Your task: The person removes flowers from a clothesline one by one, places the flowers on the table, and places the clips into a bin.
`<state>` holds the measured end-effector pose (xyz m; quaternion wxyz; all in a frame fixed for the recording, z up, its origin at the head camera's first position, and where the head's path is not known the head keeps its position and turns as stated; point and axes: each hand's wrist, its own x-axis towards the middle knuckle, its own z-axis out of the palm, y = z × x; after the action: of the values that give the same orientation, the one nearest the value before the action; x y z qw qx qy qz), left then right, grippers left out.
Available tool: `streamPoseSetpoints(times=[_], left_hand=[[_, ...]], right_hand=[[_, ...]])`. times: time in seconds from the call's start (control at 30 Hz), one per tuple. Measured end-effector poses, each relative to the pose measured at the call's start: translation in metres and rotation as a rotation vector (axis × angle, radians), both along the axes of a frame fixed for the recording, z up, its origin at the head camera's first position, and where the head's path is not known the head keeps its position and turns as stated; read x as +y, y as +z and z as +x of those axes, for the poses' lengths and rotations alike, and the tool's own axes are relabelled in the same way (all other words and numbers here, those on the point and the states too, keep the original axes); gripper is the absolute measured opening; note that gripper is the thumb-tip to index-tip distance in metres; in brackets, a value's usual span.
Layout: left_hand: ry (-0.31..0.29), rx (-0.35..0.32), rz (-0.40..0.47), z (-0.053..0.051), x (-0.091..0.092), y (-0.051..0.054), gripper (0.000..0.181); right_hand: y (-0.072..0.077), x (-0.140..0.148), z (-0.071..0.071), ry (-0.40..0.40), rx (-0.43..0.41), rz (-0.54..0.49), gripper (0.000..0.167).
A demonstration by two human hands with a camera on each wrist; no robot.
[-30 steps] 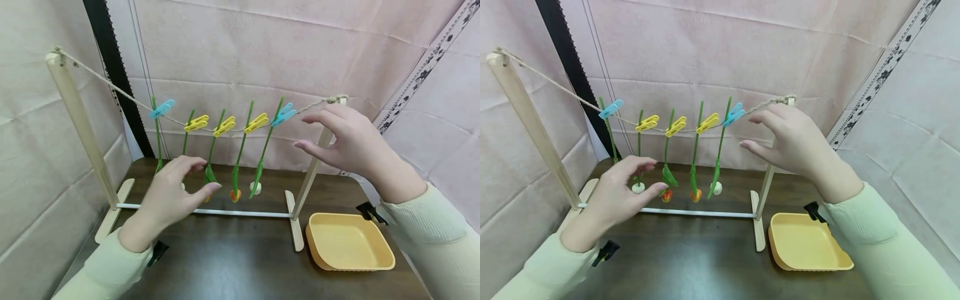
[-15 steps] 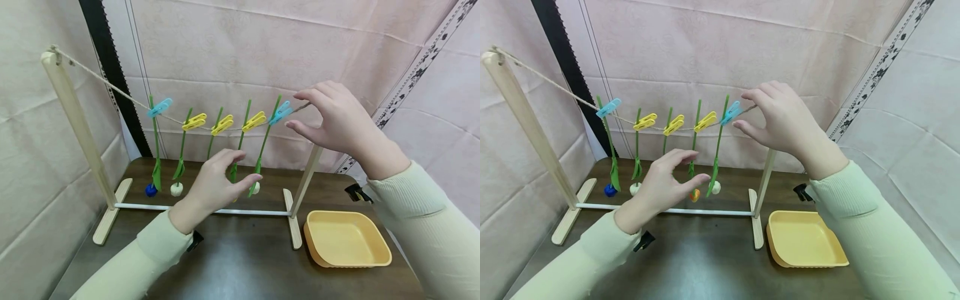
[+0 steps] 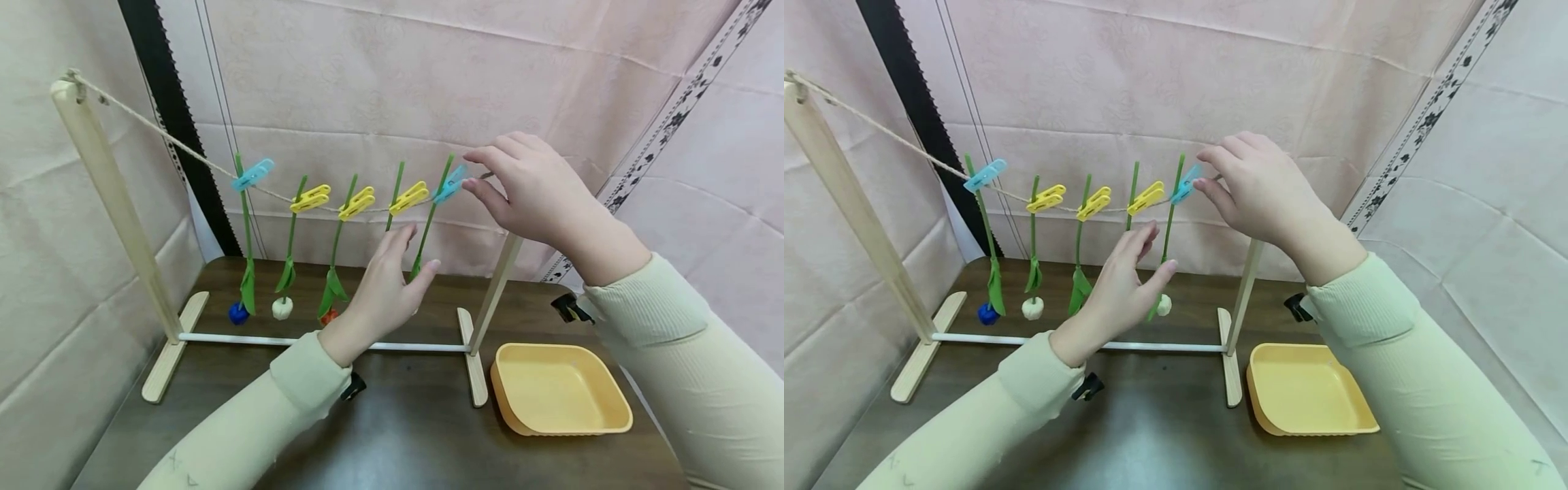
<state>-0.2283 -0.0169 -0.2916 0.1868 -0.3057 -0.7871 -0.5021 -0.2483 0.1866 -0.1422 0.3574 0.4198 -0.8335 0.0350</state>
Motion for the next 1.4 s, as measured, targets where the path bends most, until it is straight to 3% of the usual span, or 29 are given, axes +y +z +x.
streamPoseSetpoints(times=[0.2, 0.47, 0.6, 1.2, 1.4], left_hand=[[-0.030, -0.022, 0.029, -0.007, 0.011, 0.003, 0.055], [-0.039, 0.057, 0.156, -0.012, 0.015, 0.003, 0.038], [-0.011, 0.088, 0.188, -0.013, 0.015, 0.003, 0.029], [-0.004, 0.068, 0.204, -0.013, 0.018, 0.004, 0.020], [-0.033, 0.042, 0.171, -0.009, 0.016, -0.004, 0.017]], right_hand=[[-0.003, -0.002, -0.004, 0.035, 0.043, 0.017, 0.022], [-0.005, -0.007, -0.005, 0.059, 0.026, 0.007, 0.015], [-0.006, -0.009, -0.004, 0.067, 0.023, 0.009, 0.012], [-0.005, -0.007, 0.000, 0.096, 0.010, -0.021, 0.009], [0.004, 0.002, 0.006, 0.094, 0.003, -0.089, 0.009]])
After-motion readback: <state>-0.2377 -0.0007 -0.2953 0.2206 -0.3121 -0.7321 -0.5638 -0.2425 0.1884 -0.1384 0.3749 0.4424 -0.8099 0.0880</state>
